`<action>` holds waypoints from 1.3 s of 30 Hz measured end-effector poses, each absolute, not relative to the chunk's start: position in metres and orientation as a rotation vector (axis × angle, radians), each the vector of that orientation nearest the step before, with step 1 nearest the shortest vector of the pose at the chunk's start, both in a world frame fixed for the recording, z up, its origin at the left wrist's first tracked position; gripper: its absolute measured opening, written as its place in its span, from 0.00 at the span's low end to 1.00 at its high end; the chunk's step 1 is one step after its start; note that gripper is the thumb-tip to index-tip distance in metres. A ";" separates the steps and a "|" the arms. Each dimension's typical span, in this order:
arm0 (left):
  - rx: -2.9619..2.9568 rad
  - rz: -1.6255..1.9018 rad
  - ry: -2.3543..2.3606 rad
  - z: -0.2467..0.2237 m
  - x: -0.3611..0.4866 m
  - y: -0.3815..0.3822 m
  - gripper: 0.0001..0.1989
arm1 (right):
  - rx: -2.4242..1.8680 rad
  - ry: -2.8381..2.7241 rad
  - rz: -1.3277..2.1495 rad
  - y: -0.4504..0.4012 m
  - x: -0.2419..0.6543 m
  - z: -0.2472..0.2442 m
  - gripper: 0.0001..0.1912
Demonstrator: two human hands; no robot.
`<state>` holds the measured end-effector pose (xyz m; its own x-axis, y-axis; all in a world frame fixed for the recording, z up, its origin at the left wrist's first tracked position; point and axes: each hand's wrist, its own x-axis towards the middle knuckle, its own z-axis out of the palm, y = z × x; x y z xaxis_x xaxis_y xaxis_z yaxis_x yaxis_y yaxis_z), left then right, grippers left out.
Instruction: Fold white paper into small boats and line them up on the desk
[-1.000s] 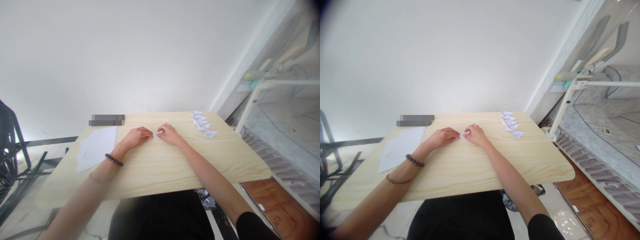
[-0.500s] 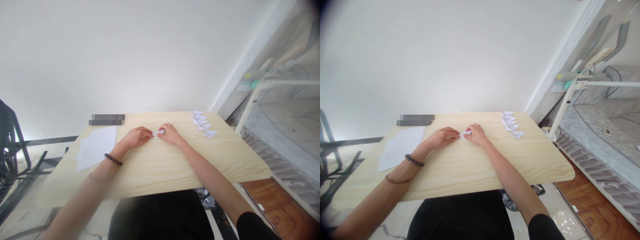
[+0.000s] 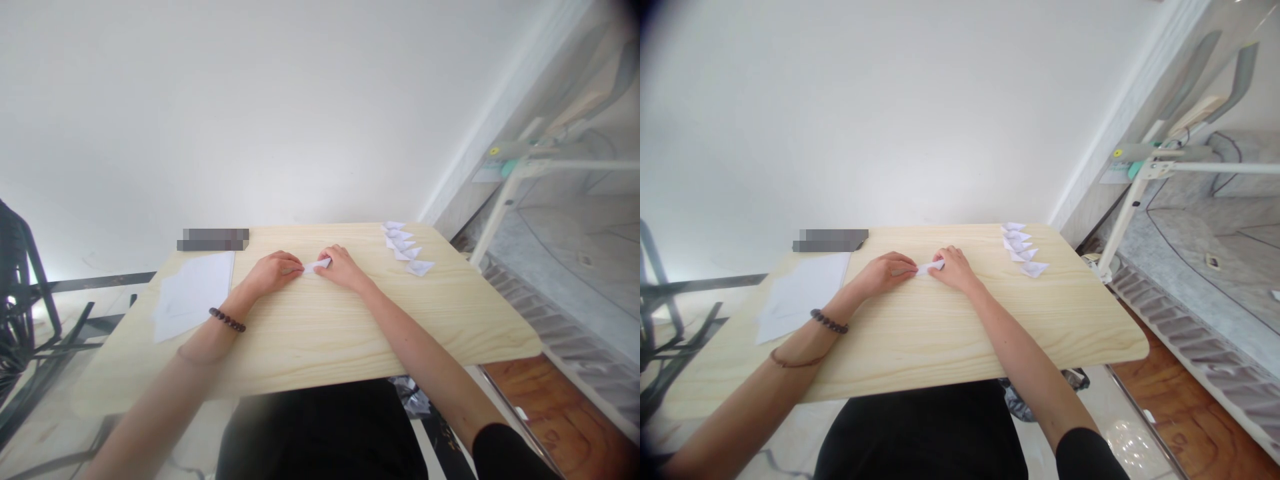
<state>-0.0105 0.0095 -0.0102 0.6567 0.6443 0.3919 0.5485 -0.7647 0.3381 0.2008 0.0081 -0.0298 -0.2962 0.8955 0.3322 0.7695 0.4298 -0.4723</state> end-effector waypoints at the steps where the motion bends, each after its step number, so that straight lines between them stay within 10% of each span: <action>1: 2.688 0.740 0.973 -0.011 -0.010 0.010 0.12 | -1.401 -2.136 0.291 0.008 0.201 -0.030 0.12; 39: 2.719 0.708 0.948 -0.011 -0.009 0.009 0.13 | -1.319 -2.170 0.493 0.004 0.193 -0.019 0.06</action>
<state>-0.0086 0.0091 -0.0112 0.6842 0.6236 0.3782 0.5400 -0.7817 0.3119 0.1934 0.0036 -0.0191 -0.3691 0.8918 0.2617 0.6913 0.4517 -0.5640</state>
